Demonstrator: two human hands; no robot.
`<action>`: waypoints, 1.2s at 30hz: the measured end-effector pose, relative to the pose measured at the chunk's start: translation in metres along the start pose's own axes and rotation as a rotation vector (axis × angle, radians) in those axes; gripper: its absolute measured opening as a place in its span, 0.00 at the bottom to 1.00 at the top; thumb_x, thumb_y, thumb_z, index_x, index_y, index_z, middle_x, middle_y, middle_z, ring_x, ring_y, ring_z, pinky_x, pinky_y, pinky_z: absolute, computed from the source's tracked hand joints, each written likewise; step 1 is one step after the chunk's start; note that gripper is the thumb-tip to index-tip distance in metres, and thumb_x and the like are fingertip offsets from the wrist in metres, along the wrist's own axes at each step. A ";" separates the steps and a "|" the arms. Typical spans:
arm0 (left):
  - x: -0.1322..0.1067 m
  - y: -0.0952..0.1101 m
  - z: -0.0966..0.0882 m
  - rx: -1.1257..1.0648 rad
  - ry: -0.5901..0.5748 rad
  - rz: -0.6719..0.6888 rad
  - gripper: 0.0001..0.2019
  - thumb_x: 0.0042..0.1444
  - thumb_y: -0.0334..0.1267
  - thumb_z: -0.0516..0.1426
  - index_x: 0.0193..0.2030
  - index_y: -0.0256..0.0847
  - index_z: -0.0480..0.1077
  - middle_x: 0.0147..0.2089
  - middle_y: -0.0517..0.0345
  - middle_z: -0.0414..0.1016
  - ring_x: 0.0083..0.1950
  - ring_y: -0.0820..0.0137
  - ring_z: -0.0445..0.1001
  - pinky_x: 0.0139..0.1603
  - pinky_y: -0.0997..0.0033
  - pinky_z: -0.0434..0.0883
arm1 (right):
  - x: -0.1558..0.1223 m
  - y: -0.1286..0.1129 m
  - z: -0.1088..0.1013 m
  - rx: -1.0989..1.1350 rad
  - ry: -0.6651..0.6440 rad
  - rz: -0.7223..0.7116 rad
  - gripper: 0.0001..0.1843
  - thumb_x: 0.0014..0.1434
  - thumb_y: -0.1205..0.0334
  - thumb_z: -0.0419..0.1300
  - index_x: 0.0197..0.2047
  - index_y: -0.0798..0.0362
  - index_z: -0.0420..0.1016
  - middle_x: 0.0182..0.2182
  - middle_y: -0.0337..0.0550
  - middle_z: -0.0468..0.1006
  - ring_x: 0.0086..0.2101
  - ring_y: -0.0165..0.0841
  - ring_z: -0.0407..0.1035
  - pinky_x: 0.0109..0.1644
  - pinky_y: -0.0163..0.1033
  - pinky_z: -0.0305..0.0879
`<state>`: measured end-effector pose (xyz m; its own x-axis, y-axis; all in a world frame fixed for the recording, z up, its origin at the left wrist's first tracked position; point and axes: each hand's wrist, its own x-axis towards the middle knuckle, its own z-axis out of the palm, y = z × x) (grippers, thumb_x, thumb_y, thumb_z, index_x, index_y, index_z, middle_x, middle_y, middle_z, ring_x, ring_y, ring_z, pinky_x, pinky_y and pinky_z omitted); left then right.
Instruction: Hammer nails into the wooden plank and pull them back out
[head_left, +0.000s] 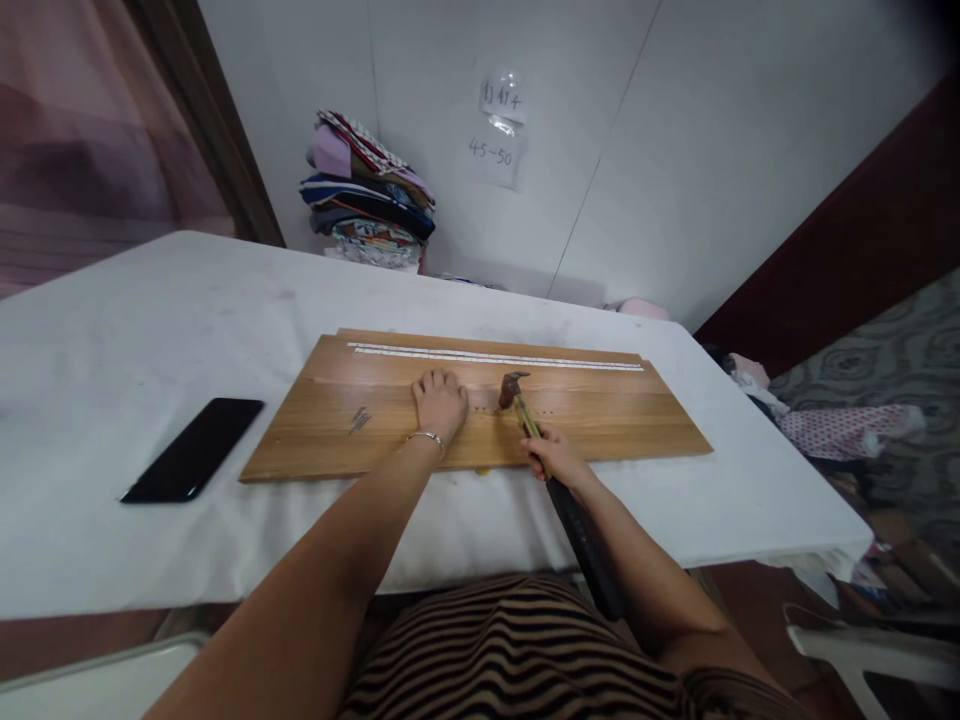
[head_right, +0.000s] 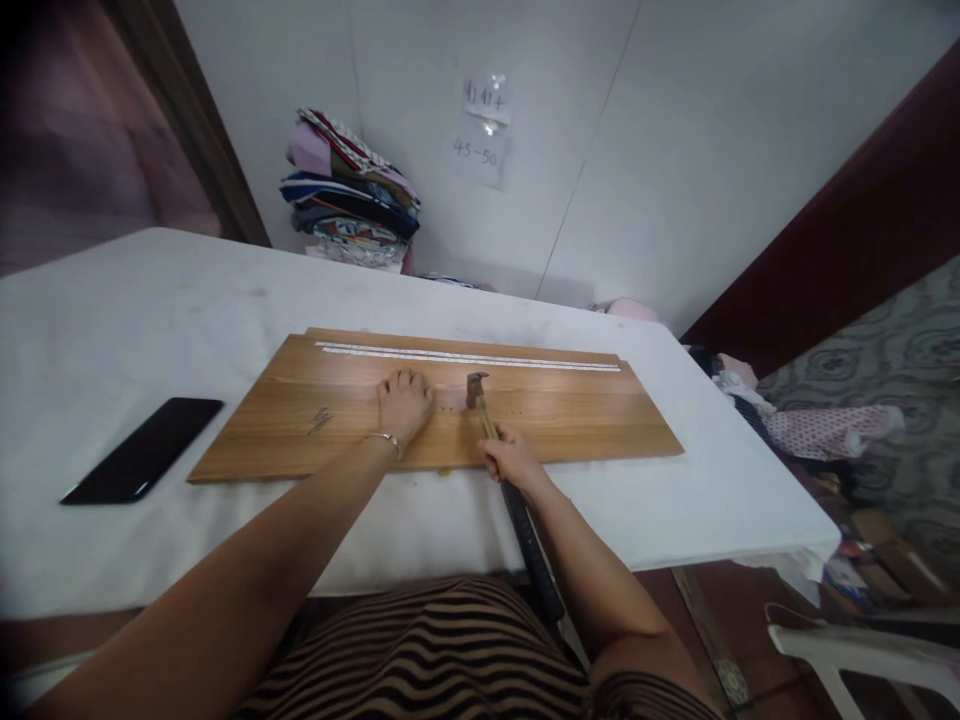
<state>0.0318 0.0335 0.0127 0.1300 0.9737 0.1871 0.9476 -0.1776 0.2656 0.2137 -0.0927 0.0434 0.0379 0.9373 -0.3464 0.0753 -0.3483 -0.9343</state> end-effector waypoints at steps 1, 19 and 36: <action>0.000 0.000 0.000 0.005 -0.001 0.001 0.22 0.67 0.40 0.47 0.58 0.33 0.75 0.65 0.34 0.71 0.68 0.47 0.64 0.67 0.47 0.59 | 0.000 0.000 0.000 0.003 -0.001 -0.001 0.19 0.42 0.50 0.62 0.37 0.48 0.64 0.10 0.23 0.60 0.11 0.26 0.51 0.16 0.33 0.47; 0.000 0.000 0.001 -0.010 0.011 0.009 0.22 0.67 0.40 0.46 0.57 0.34 0.75 0.64 0.33 0.72 0.66 0.47 0.64 0.66 0.46 0.59 | 0.002 0.000 0.000 0.037 0.001 0.021 0.19 0.41 0.51 0.62 0.36 0.47 0.65 0.12 0.24 0.61 0.12 0.25 0.52 0.16 0.32 0.47; 0.001 0.000 0.003 -0.020 0.007 0.001 0.22 0.67 0.39 0.46 0.58 0.33 0.74 0.65 0.33 0.71 0.67 0.47 0.63 0.66 0.47 0.59 | 0.001 -0.007 -0.001 -0.009 0.042 0.011 0.18 0.42 0.52 0.59 0.37 0.48 0.64 0.11 0.23 0.61 0.11 0.26 0.54 0.15 0.33 0.47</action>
<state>0.0323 0.0345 0.0103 0.1286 0.9725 0.1944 0.9416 -0.1813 0.2838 0.2137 -0.0897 0.0499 0.0805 0.9324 -0.3523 0.0835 -0.3585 -0.9298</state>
